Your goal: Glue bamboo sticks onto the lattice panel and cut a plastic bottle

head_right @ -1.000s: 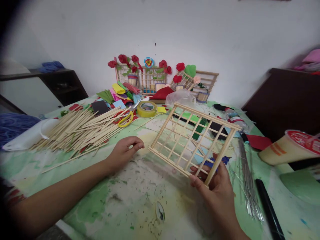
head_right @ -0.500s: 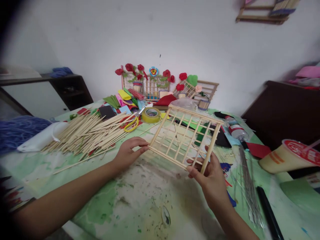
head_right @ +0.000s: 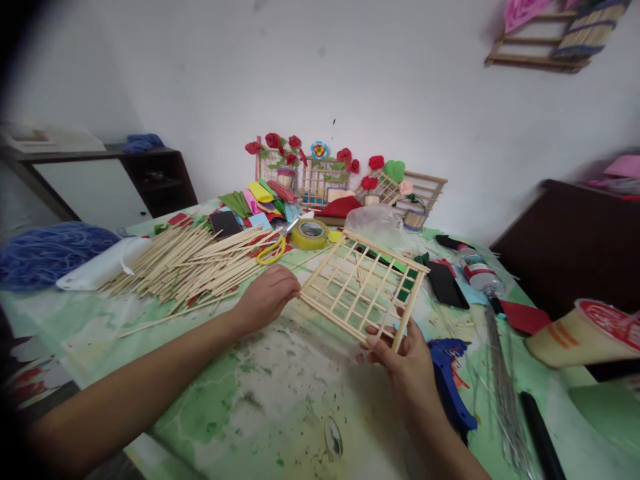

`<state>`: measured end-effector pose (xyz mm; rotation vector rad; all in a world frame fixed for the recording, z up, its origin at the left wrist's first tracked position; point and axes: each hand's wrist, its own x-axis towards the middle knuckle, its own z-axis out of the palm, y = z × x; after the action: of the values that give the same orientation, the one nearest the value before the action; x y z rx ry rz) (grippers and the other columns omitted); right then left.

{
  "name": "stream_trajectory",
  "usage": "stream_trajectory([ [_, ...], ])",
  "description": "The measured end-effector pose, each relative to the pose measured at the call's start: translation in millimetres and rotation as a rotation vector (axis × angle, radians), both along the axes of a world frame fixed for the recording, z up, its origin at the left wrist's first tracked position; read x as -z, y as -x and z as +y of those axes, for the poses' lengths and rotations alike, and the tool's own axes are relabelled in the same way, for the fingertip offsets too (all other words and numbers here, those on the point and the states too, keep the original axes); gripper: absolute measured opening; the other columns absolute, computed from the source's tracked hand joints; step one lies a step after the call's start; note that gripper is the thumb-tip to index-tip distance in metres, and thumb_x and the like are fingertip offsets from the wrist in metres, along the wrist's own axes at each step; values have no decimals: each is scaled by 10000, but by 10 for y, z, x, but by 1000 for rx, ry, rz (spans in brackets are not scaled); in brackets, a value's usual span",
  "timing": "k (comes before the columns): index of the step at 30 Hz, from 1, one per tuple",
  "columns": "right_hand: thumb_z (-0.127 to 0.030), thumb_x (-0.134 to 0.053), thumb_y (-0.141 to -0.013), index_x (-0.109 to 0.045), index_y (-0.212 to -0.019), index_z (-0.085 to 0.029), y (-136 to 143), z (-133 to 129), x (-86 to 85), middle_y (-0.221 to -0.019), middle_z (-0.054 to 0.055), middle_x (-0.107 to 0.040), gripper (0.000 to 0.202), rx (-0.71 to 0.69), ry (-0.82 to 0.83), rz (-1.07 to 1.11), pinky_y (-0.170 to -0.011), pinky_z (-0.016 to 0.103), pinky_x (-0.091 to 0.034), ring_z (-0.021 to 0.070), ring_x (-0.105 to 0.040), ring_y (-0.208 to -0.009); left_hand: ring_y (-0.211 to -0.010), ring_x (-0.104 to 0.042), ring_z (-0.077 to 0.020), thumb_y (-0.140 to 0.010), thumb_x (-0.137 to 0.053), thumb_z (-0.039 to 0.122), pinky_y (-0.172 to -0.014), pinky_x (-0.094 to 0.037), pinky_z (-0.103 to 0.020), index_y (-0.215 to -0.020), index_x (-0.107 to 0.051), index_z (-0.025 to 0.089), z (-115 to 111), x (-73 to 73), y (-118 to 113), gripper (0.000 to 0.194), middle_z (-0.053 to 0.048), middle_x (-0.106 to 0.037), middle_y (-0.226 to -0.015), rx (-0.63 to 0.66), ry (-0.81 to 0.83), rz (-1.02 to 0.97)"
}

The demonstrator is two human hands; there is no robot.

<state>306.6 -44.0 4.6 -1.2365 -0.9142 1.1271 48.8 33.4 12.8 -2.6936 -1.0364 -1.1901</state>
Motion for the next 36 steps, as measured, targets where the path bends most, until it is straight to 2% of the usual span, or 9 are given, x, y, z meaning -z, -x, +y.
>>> stream_trajectory([
  [6, -299, -856, -525, -405, -1273, -247, -70, 6, 13, -830, 21, -692, 876, 17, -8, 47, -501, 230, -506, 180, -654, -662, -724, -464, -158, -924, -342, 314, -686, -376, -278, -729, -433, 198, 214, 58, 187, 245, -17, -495, -720, -339, 190, -482],
  [9, -286, -861, -522, -383, -1286, -239, -139, 15, 17, -852, 41, -699, 903, 33, -14, 45, -506, 222, -507, 180, -650, -690, -677, -449, -149, -913, -340, 358, -658, -354, -263, -666, -414, 198, 328, 61, 301, 304, 3, -460, -662, -409, 267, -577],
  [12, -277, -859, -532, -353, -1312, -235, -173, 20, 4, -853, 51, -698, 931, 42, -47, 33, -504, 230, -507, 191, -650, -708, -633, -443, -144, -899, -332, 362, -633, -344, -261, -616, -415, 197, 342, 64, 306, 338, 8, -452, -616, -383, 320, -577],
  [18, -280, -856, -539, -356, -1322, -227, -159, 35, -19, -835, 59, -699, 930, 61, -81, 12, -498, 247, -508, 198, -652, -685, -529, -396, -123, -881, -364, 391, -572, -324, -258, -515, -393, 195, 259, 119, 176, 417, 27, -395, -508, -278, 436, -461],
  [24, -291, -859, -531, -354, -1341, -227, -160, 37, 14, -841, 66, -703, 957, 67, -88, 7, -496, 246, -507, 217, -663, -720, -694, -518, -137, -881, -408, 357, -687, -410, -255, -711, -547, 178, 219, 140, 103, 283, -4, -561, -697, -104, 480, -369],
  [29, -302, -853, -541, -348, -1351, -237, -145, 22, 24, -836, 62, -698, 957, 61, -94, -11, -489, 254, -508, 231, -666, -740, -711, -559, -139, -856, -488, 344, -708, -427, -256, -706, -604, 170, 161, 92, 55, 258, -25, -614, -724, 1, 526, -348],
  [36, -310, -846, -548, -341, -1359, -238, -154, 32, 38, -849, 62, -692, 959, 61, -110, -52, -490, 264, -509, 218, -656, -709, -714, -575, -137, -802, -588, 321, -691, -435, -249, -730, -648, 168, 149, 105, 58, 179, -26, -631, -737, 55, 567, -404],
])
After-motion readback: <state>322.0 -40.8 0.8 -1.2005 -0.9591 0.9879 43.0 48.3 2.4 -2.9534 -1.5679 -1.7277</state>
